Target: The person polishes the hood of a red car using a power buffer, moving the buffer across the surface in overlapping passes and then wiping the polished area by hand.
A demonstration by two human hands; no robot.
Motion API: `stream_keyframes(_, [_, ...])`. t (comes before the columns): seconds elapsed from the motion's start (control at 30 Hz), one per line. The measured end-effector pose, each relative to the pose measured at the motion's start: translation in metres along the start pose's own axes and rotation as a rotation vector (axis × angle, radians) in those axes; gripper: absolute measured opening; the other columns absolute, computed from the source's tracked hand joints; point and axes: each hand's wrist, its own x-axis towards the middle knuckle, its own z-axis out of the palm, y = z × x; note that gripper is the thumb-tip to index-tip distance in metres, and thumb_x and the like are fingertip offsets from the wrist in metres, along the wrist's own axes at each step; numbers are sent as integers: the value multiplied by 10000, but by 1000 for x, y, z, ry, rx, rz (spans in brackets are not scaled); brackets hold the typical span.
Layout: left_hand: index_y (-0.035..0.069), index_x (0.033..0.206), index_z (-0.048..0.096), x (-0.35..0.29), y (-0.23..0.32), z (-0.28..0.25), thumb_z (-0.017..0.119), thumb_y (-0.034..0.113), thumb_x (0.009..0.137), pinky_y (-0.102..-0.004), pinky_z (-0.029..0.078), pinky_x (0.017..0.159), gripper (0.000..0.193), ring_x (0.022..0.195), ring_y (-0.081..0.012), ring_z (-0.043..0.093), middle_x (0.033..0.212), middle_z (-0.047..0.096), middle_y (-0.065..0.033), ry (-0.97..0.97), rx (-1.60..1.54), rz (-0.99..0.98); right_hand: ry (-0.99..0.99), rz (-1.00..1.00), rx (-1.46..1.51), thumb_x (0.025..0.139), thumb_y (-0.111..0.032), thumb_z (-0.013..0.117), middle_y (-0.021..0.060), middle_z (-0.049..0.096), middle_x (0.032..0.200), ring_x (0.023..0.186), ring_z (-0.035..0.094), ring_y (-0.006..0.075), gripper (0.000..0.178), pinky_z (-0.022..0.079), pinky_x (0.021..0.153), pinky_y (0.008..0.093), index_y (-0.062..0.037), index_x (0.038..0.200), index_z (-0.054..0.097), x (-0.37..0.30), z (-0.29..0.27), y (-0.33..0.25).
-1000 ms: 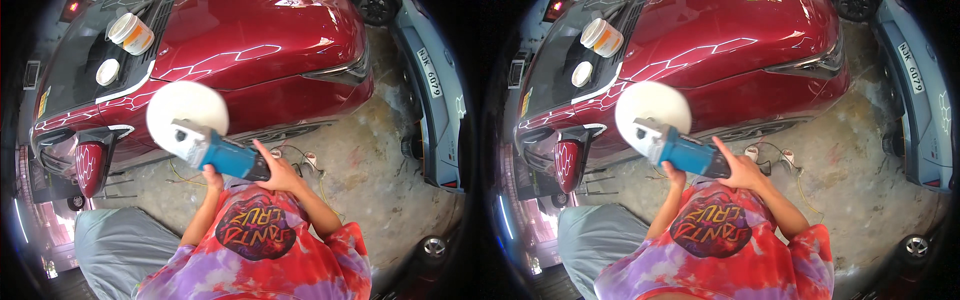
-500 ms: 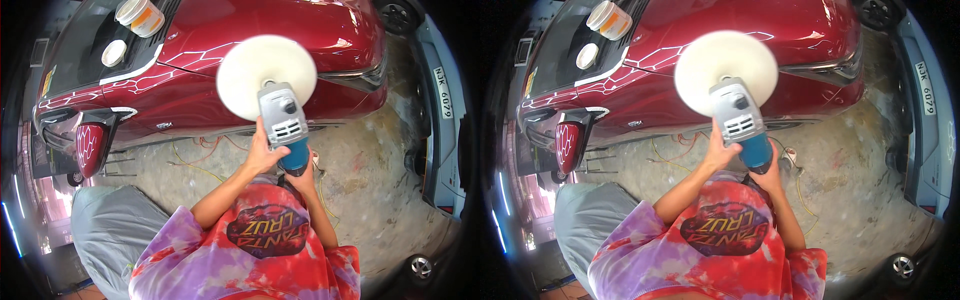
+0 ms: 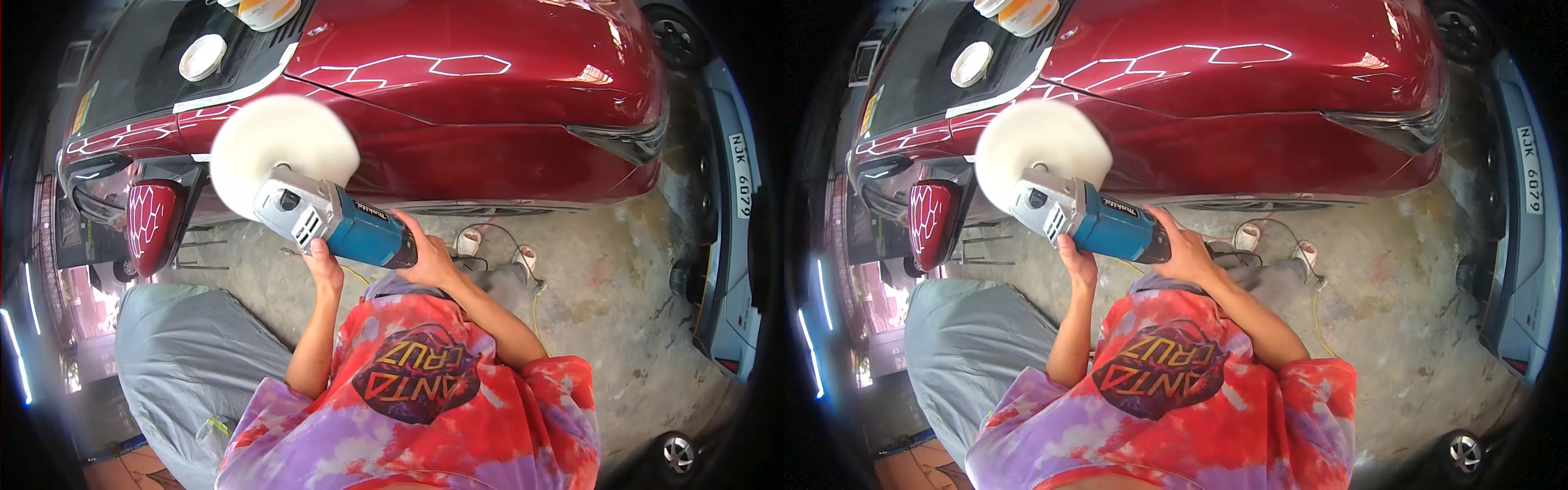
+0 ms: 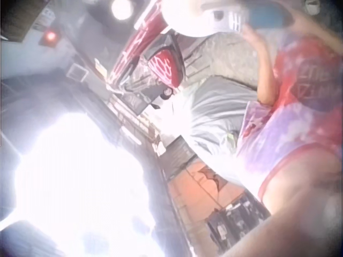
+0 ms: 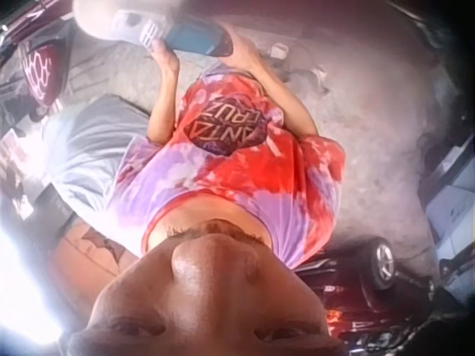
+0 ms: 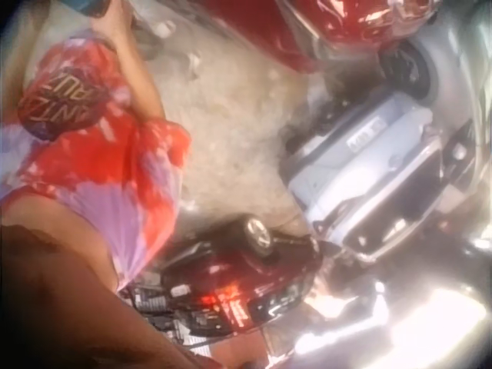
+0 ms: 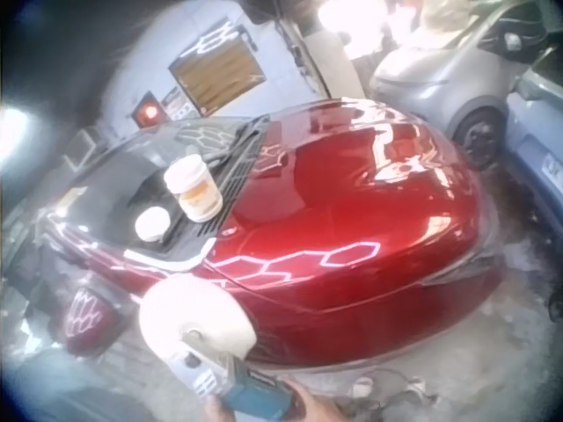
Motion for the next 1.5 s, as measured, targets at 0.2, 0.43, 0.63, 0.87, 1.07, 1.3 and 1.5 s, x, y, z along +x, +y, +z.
stream_keyframes(0.2, [-3,1378,368,5,10,22,727,664,745,-353,426,1007,986,1156,-205,543,1265,542,-92,-64,87,-17,96,30,58,670,-139,777,188,683,1075,950,667,408,927,542,804,441,-160,1469,308,-5,2,10])
stream_keyframes(0.43, [-7,1365,346,7,42,63,787,603,715,-342,471,941,995,1090,-191,568,1217,550,-106,-209,99,-8,307,15,129,676,-157,811,184,682,1106,995,669,390,963,536,860,429,-117,1477,278,-19,4,11])
stream_keyframes(0.63, [-13,1326,450,2,4,1,652,707,781,-364,425,999,925,1150,-200,542,1251,559,-92,-20,158,-30,137,29,71,696,-193,773,201,688,1028,914,665,419,941,538,784,463,-181,1487,264,-13,16,6])
stream_keyframes(0.87, [27,1460,341,-17,-16,-21,394,675,946,-404,372,1096,829,1272,-242,500,1391,501,-111,45,-58,-126,-90,81,-158,676,-160,733,203,680,1053,898,661,415,925,523,725,494,-230,1487,293,-3,-8,-15])
stream_keyframes(1.07, [11,1467,333,-100,-74,12,349,667,963,-426,266,1155,828,1356,-268,407,1454,446,-134,-242,-59,-398,-142,304,-392,660,-161,753,185,673,1125,957,660,398,944,538,789,456,-250,1490,311,-67,-83,-36])
stream_keyframes(1.3, [-8,1503,154,-128,-21,156,525,604,925,-397,389,1048,920,1330,-285,378,1427,401,-188,-776,-11,-260,101,474,-337,627,-79,777,217,608,1244,1140,614,380,1004,495,954,406,-178,1497,286,-188,-175,-36])
stream_keyframes(1.5, [-30,1515,-24,-136,-1,181,517,617,924,-409,246,1138,1029,1384,-315,276,1502,265,-200,-764,-278,-360,136,453,-314,625,-52,734,225,613,1232,1147,610,372,1005,489,949,407,-190,1505,269,-196,-194,-27])
